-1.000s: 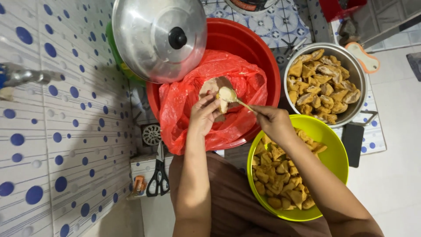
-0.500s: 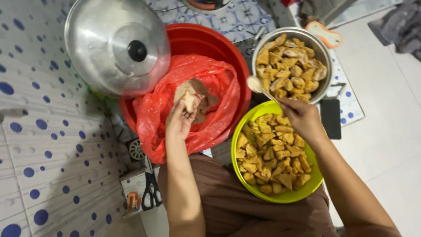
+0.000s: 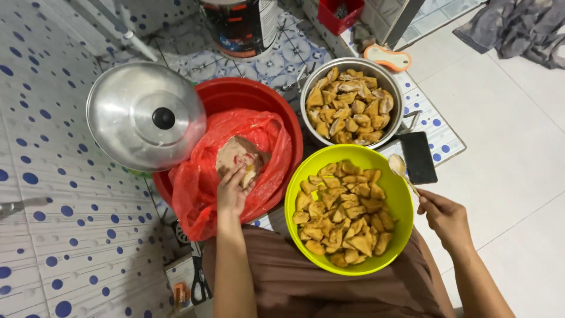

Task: Stuffing fried tofu pieces with a meat or vegetable mixture using a spoon.

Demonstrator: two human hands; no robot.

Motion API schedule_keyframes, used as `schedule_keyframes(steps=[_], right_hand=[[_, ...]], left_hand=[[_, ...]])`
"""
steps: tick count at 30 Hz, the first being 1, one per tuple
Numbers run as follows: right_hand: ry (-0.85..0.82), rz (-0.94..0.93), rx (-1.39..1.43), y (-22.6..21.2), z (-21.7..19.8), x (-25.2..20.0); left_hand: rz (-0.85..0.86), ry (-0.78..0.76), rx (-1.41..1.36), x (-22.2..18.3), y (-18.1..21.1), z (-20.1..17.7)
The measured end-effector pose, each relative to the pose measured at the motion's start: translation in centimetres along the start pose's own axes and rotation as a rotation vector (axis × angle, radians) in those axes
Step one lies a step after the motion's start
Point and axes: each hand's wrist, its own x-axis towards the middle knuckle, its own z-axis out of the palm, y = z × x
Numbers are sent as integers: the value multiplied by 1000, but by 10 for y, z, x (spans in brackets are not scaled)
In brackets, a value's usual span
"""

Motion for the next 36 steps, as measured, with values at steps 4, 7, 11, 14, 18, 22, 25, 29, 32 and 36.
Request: schedule_keyframes(steps=[4,7,11,14,18,22,25,29,32,36], right_hand=[[23,32,109,16,-13,9],[11,42,200,23,-20,14],[31,111,204,24,-28,19],[35,129,211,34,-33,26],[60,199,191,39,-40,37],[59,206,211,46,-44,46],[63,221,211,45,-42,51],[55,210,214,54,-32,54],[18,215,285,57,-26,52],[-94,197,424,47,-19,39]], left_hand=[[31,-91,257,-5,4,82],[103,-130,429,42,-26,122],[312,-297,682,111,-60,181],[541,-148,1297,139,-70,230],[468,-101,1325,177,-97,266],[874,19,1850,195,-120,273],[865,-21,1890,179,-95,284],[1014,12,1785,129,-59,283],[459,-145,1789,62,-36,287],[552,-665,1403,-21,-53,246]])
